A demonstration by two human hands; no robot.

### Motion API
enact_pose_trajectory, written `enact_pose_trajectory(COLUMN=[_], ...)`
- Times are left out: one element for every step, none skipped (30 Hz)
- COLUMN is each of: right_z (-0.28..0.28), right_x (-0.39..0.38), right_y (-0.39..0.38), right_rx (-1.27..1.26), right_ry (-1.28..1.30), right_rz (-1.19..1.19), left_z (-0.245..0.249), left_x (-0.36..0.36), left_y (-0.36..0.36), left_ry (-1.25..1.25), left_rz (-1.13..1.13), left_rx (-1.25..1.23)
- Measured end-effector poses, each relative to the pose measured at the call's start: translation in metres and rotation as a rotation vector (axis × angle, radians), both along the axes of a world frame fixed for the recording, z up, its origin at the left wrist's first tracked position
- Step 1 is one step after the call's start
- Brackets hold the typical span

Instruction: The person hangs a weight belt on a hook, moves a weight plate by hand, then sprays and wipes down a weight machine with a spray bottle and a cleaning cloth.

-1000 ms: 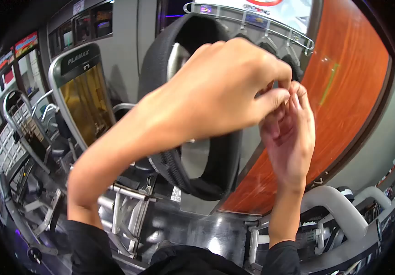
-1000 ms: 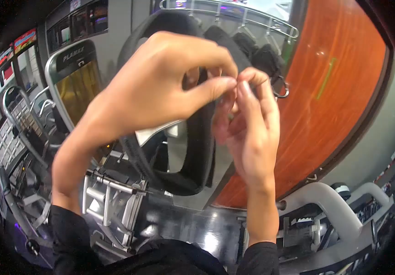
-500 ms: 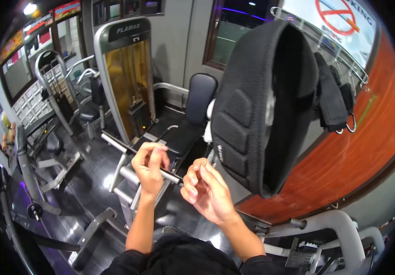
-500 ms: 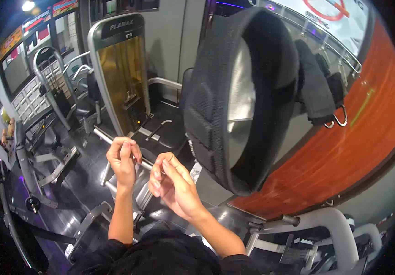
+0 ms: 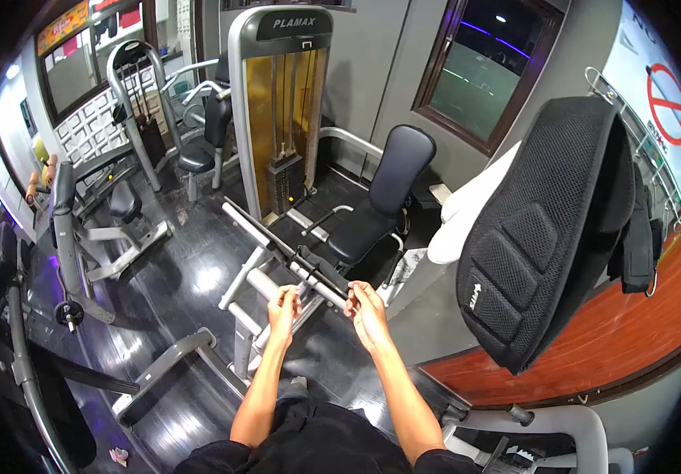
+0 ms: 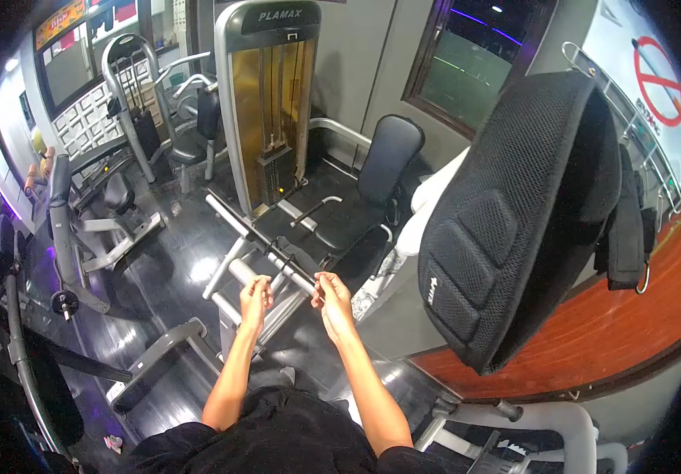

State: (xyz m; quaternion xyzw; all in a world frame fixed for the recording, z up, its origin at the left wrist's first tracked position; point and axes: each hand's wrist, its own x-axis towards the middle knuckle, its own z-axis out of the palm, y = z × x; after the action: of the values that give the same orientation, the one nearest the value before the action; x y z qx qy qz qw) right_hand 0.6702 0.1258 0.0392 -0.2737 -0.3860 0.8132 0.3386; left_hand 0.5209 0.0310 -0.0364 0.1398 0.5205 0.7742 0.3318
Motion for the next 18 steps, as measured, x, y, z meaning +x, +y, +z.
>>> enact_pose_trajectory(right_z=[-0.008, -0.017, -0.023, -0.03, -0.036, -0.04, -0.048, -0.069, -0.067, -0.065, -0.063, -0.056, -0.06, -0.063, -0.064, -0.064, -0.065, -0.066], right_x=[-0.004, -0.008, -0.013, -0.018, -0.023, -0.028, -0.032, -0.035, -0.038, -0.042, -0.046, -0.051, -0.056, -0.063, -0.068, -0.074, -0.079, -0.085], right_y=[0.002, 0.004, 0.004, 0.006, 0.008, 0.009, 0.011, 0.019, 0.018, 0.018, 0.019, 0.018, 0.019, 0.022, 0.024, 0.027, 0.031, 0.035], right_rx=[-0.001, 0.068, 0.137, 0.176, 0.177, 0.341, 0.504, 0.661, 0.659, 0.852, 1.047, 1.024, 1.021, 1.069, 1.119, 1.097, 1.096, 1.06], right_ry=[-0.003, -0.105, -0.208, -0.285, -0.287, -0.378, -0.468, -0.558, -0.56, -0.706, -0.85, -0.948, -0.948, -0.972, -0.995, -0.993, -0.995, -0.981], right_rz=[0.004, 0.02, 0.035, 0.026, 0.027, 0.01, -0.007, -0.065, -0.064, -0.112, -0.161, -0.107, -0.108, -0.111, -0.115, -0.065, -0.069, -0.015], left_z=[-0.004, -0.009, -0.017, -0.025, -0.032, -0.03, -0.026, -0.022, -0.026, -0.033, -0.037, -0.042, -0.048, -0.053, -0.053, -0.053, -0.053, -0.054], left_x=[-0.001, -0.001, -0.003, -0.005, -0.009, -0.011, -0.011, -0.013, -0.017, -0.022, -0.028, -0.035, -0.04, -0.046, -0.05, -0.051, -0.055, -0.058], left_y=[0.001, 0.001, 0.003, 0.004, 0.005, 0.006, 0.008, 0.01, 0.014, 0.02, 0.026, 0.033, 0.04, 0.048, 0.054, 0.06, 0.062, 0.062], left_ry=[0.003, 0.003, -0.016, -0.024, -0.032, -0.034, -0.009, 0.016, 0.014, 0.061, 0.109, 0.143, 0.144, 0.286, 0.428, 0.461, 0.462, 0.455], left_rz=[-0.03, -0.05, -0.065, -0.083, -0.102, -0.102, -0.083, -0.065, -0.066, -0.021, 0.024, 0.045, 0.042, 0.121, 0.2, 0.248, 0.245, 0.163], left_rx=[-0.05, -0.057, -0.069, -0.093, -0.116, -0.117, -0.162, -0.207, -0.209, -0.211, -0.211, -0.243, -0.244, -0.302, -0.357, -0.368, -0.367, -0.317])
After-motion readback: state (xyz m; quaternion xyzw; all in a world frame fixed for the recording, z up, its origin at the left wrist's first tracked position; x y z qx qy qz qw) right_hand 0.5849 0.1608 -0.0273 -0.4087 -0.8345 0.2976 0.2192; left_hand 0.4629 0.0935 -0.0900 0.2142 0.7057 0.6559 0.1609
